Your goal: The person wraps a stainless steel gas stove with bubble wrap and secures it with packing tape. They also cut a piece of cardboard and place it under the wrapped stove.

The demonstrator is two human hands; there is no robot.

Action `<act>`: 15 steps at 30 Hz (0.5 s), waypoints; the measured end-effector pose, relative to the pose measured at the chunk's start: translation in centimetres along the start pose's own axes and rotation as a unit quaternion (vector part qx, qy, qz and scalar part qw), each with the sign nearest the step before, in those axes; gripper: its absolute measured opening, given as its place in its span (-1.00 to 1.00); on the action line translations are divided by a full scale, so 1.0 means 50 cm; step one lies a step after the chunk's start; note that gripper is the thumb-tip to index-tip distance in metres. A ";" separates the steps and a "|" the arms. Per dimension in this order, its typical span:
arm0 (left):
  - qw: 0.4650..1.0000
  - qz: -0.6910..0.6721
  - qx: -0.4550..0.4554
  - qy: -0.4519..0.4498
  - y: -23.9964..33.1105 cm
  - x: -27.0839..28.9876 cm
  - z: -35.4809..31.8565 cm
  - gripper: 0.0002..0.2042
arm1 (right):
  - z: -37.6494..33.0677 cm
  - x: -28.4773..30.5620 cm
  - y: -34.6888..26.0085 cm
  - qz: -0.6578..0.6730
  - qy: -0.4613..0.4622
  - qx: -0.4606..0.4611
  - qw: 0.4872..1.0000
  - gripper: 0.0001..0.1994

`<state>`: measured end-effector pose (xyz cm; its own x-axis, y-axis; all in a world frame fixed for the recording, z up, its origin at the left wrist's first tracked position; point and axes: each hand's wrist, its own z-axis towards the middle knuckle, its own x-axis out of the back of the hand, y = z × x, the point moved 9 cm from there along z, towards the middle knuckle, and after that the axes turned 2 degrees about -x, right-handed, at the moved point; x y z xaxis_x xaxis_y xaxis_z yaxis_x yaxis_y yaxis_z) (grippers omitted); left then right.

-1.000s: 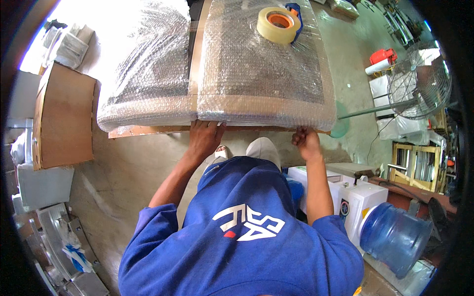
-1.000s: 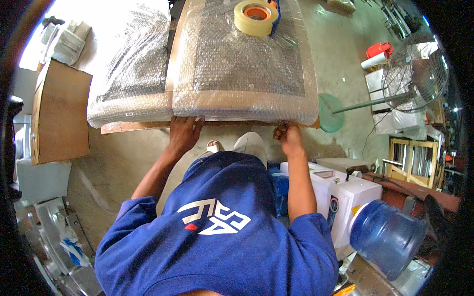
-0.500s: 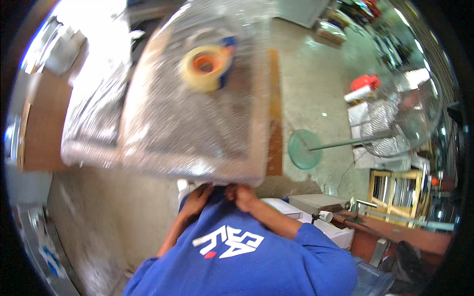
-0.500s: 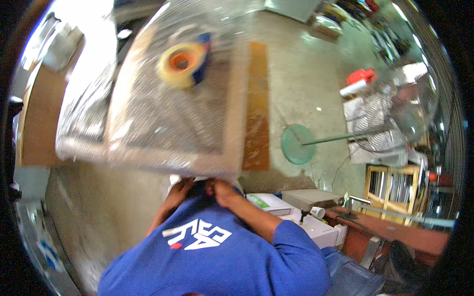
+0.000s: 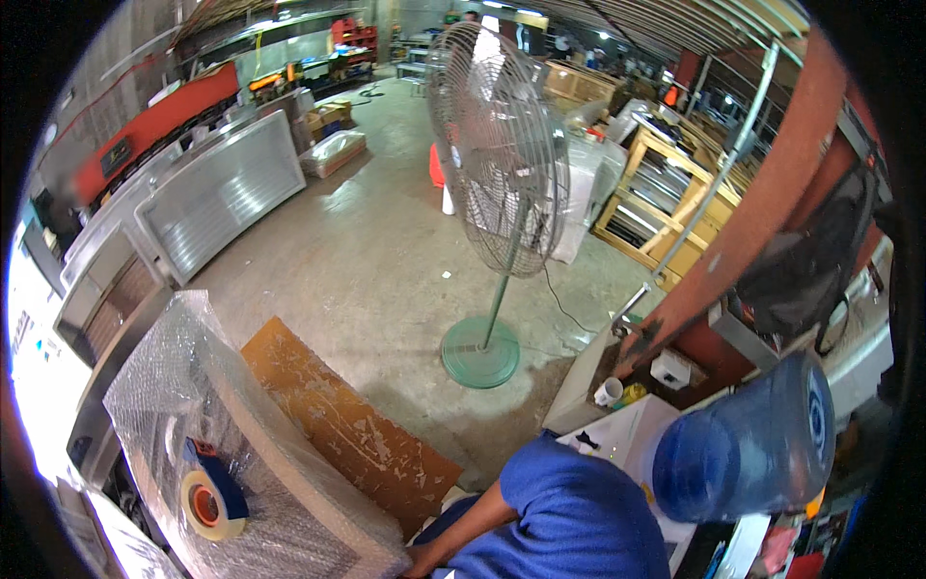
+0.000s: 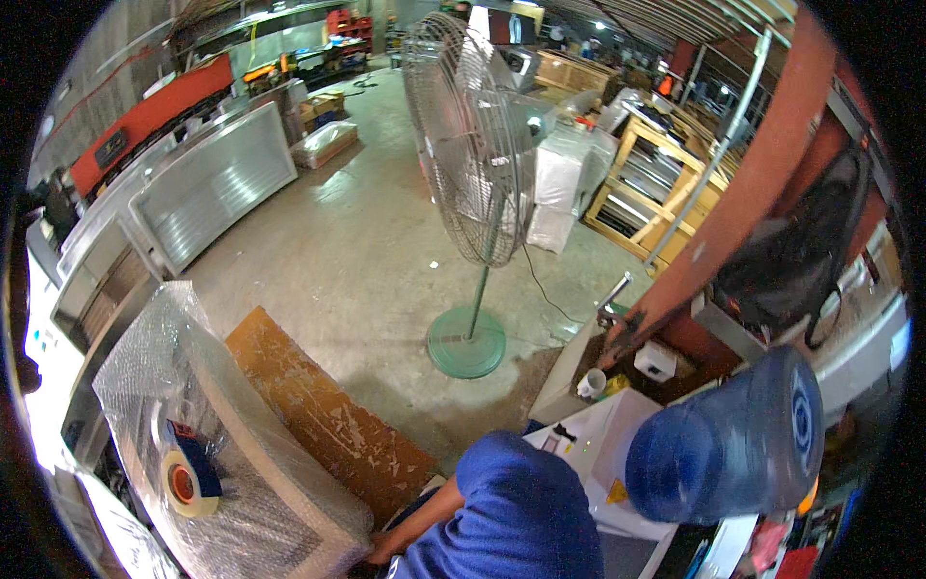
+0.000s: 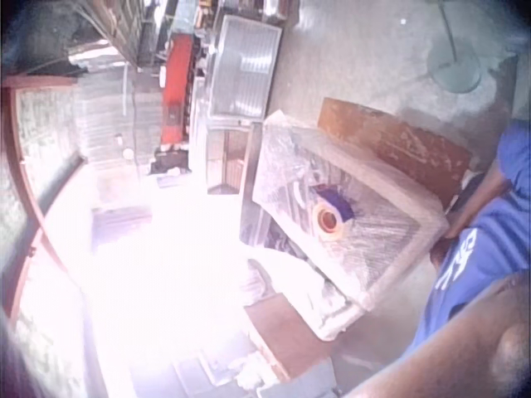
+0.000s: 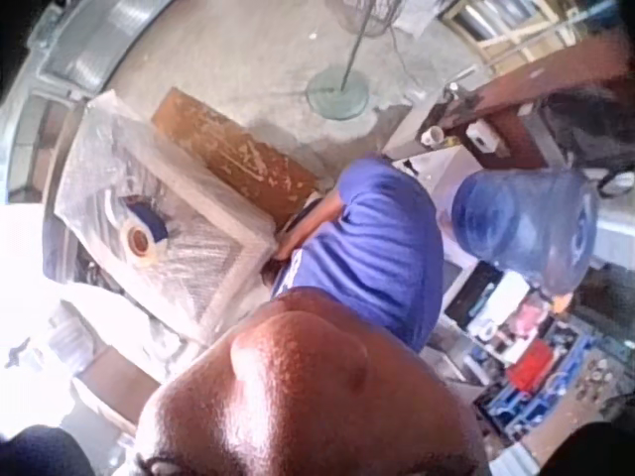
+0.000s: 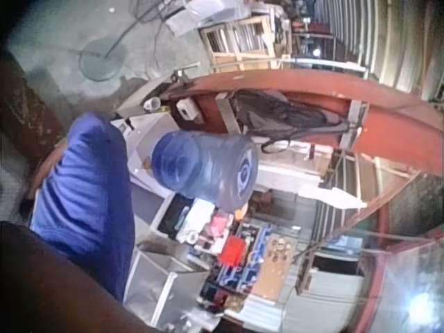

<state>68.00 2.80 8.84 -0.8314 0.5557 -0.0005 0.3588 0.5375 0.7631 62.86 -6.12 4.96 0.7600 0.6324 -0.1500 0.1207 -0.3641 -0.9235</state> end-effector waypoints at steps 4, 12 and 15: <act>0.999 -0.014 -0.016 -0.027 0.049 0.002 0.029 -0.52 | -0.037 0.008 0.018 -0.070 -0.021 -0.028 0.997 -0.50; 0.996 -0.084 -0.005 0.007 0.051 0.062 0.035 -0.56 | -0.127 0.009 0.011 -0.173 -0.116 -0.060 0.976 -0.38; 0.991 -0.123 0.007 0.046 0.042 0.089 0.035 -0.57 | -0.142 0.006 -0.001 -0.262 -0.207 0.034 0.942 -0.40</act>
<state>65.77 7.51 9.32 -0.9298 0.3458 -0.1259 0.1450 0.6587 0.7383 67.59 -10.78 7.44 0.2916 0.9306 0.2212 0.3588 0.1079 -0.9272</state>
